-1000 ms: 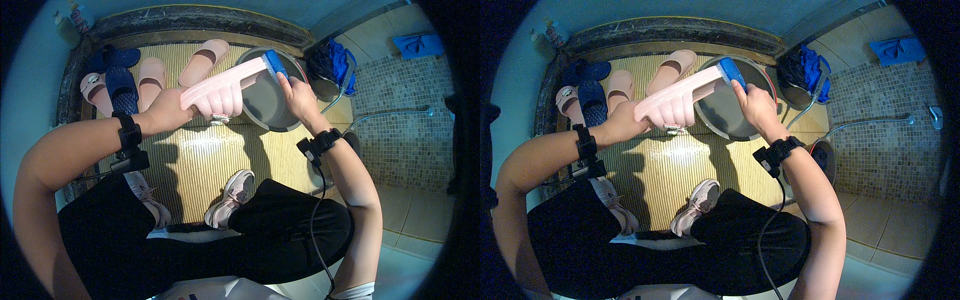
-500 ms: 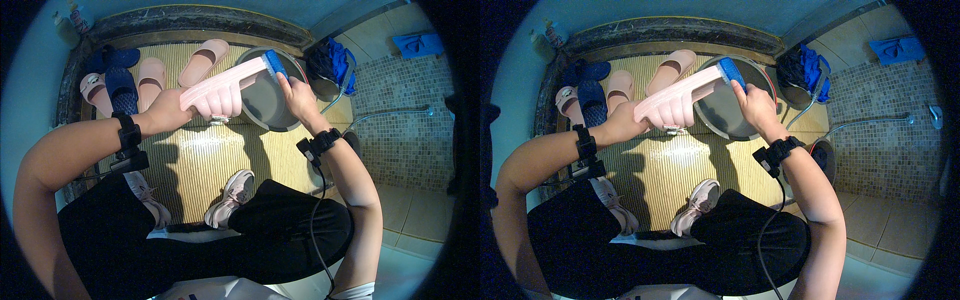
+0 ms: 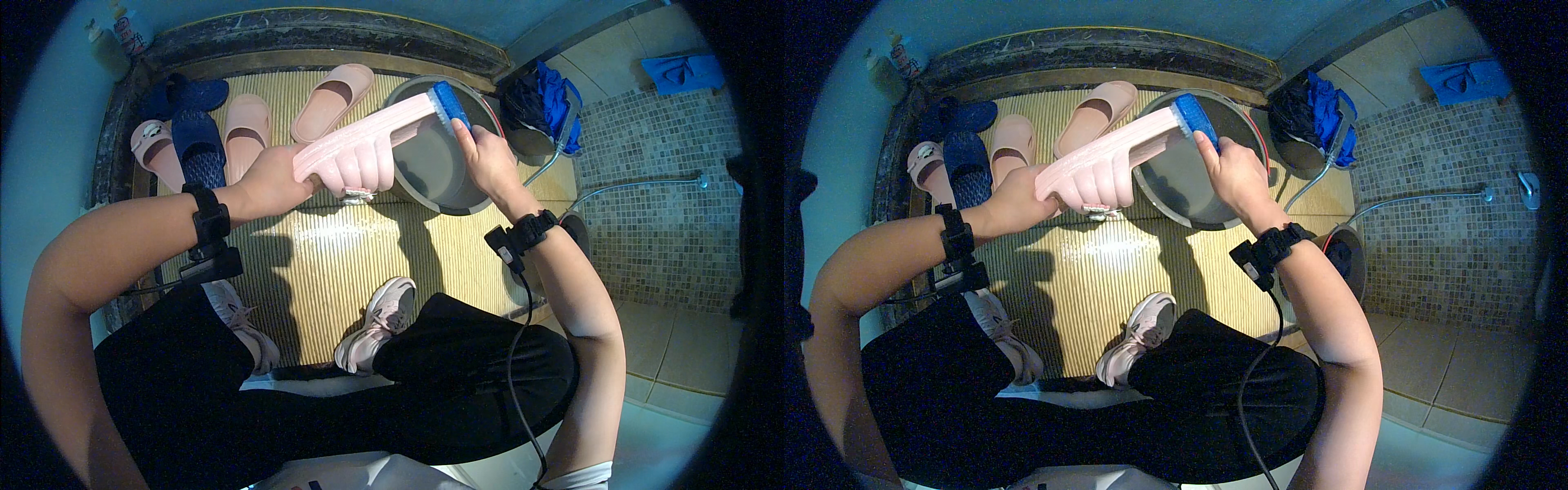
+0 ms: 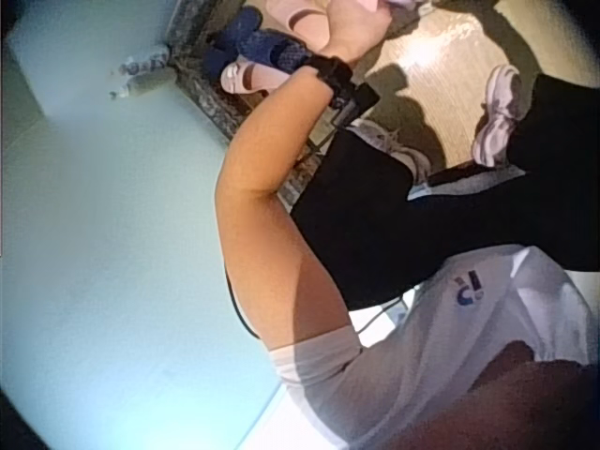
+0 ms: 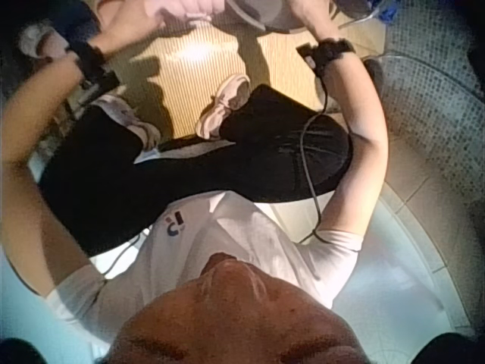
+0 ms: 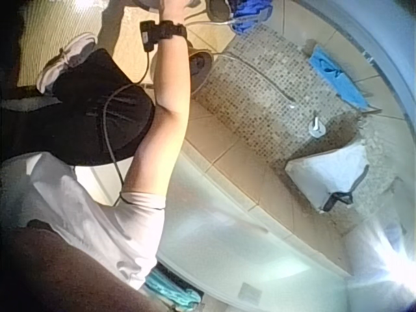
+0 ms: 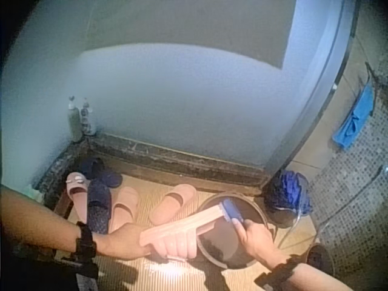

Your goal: The person scrubs a pink slipper with a blue brush, repeatedly dipping the brush into a metal bowl of water. They apply a cleaning agent from a green bottle and continue scrubbing the slipper's surface and sole.

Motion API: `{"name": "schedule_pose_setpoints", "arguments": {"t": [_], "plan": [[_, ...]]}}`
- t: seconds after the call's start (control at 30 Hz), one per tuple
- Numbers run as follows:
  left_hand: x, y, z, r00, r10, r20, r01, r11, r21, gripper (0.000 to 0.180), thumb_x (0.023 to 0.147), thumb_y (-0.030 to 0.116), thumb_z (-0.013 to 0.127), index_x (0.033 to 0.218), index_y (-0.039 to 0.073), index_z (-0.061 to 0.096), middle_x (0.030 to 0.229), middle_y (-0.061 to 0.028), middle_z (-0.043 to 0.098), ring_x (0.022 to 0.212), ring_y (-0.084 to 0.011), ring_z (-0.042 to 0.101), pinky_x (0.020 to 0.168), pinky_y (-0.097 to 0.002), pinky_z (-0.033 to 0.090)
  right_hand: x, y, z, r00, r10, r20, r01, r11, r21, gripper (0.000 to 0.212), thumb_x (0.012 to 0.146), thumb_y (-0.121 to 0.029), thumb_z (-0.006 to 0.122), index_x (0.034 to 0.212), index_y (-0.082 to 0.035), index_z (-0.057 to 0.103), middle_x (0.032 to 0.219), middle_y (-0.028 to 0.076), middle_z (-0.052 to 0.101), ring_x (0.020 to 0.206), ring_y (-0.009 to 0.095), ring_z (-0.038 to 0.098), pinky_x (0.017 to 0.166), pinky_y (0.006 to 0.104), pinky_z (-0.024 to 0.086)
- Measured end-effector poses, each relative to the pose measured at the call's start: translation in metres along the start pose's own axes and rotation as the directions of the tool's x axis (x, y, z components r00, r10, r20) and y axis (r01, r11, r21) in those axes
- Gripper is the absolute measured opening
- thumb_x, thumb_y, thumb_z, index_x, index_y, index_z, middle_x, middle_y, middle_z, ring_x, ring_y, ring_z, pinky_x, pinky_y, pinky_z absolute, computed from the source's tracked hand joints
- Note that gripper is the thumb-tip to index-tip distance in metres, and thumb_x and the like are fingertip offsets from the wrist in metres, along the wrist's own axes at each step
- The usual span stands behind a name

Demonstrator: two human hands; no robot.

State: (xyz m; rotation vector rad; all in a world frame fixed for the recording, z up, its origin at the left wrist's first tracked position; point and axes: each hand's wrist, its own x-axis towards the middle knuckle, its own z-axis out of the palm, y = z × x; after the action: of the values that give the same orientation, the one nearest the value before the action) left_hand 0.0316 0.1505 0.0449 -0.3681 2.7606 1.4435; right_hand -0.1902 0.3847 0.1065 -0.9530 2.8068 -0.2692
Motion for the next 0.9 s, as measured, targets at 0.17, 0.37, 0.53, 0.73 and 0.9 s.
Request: {"name": "schedule_pose_setpoints", "arguments": {"t": [0.17, 0.37, 0.53, 0.73, 0.9], "plan": [[-0.0004, 0.0012, -0.0003, 1.000, -0.004, 0.003, 0.004, 1.000, 0.006, 0.031, 0.082, 0.019, 0.063, 0.107, -0.001, 0.062, 0.091, -0.0218, 0.067, 0.085, -0.0345, 0.066, 0.075, -0.0374, 0.051, -0.0001, -0.0004, -0.0005, 1.000, 0.003, 0.005, -0.003, 1.000, 0.004, 0.073, 0.094, -0.063, 0.031, 0.088, 0.003, 0.062, 0.077, 0.029, 0.063, 0.083, 0.044, 0.063, 0.076, 0.0489, 0.049], [-0.0008, -0.0005, 0.0028, 0.999, 0.028, -0.043, -0.029, 0.999, -0.017, 0.026, 0.080, 0.015, 0.065, 0.100, -0.001, 0.062, 0.086, -0.0186, 0.068, 0.080, -0.0275, 0.066, 0.073, -0.0340, 0.051, -0.0002, -0.0003, 0.0000, 1.000, 0.007, 0.007, -0.007, 1.000, -0.001, 0.073, 0.095, -0.063, 0.031, 0.088, 0.003, 0.062, 0.078, 0.029, 0.063, 0.083, 0.044, 0.063, 0.077, 0.0487, 0.049], [-0.0010, -0.0009, 0.0035, 0.999, 0.023, -0.029, -0.024, 0.999, -0.039, 0.026, 0.080, 0.015, 0.065, 0.100, 0.000, 0.062, 0.086, -0.0182, 0.068, 0.079, -0.0269, 0.066, 0.073, -0.0337, 0.050, -0.0005, 0.0004, 0.0010, 1.000, 0.011, -0.005, -0.011, 1.000, 0.001, 0.072, 0.095, -0.062, 0.032, 0.088, 0.003, 0.062, 0.079, 0.029, 0.063, 0.083, 0.044, 0.063, 0.077, 0.0489, 0.049], [-0.0008, 0.0004, 0.0018, 1.000, 0.004, 0.023, -0.003, 1.000, -0.031, 0.033, 0.084, 0.020, 0.064, 0.109, -0.002, 0.061, 0.097, -0.0222, 0.067, 0.092, -0.0342, 0.066, 0.081, -0.0369, 0.051, 0.0000, 0.0014, 0.0013, 1.000, 0.006, 0.003, -0.006, 1.000, 0.023, 0.072, 0.095, -0.062, 0.033, 0.088, 0.004, 0.062, 0.079, 0.030, 0.063, 0.084, 0.044, 0.063, 0.077, 0.0489, 0.049], [-0.0014, 0.0008, 0.0024, 1.000, 0.021, -0.013, -0.021, 1.000, -0.002, 0.029, 0.081, 0.018, 0.065, 0.104, 0.000, 0.062, 0.091, -0.0197, 0.068, 0.084, -0.0309, 0.066, 0.076, -0.0358, 0.051, -0.0002, 0.0022, 0.0024, 1.000, 0.011, 0.001, -0.011, 1.000, 0.016, 0.072, 0.095, -0.062, 0.033, 0.086, 0.003, 0.061, 0.079, 0.029, 0.063, 0.083, 0.045, 0.063, 0.077, 0.0492, 0.049]]}}
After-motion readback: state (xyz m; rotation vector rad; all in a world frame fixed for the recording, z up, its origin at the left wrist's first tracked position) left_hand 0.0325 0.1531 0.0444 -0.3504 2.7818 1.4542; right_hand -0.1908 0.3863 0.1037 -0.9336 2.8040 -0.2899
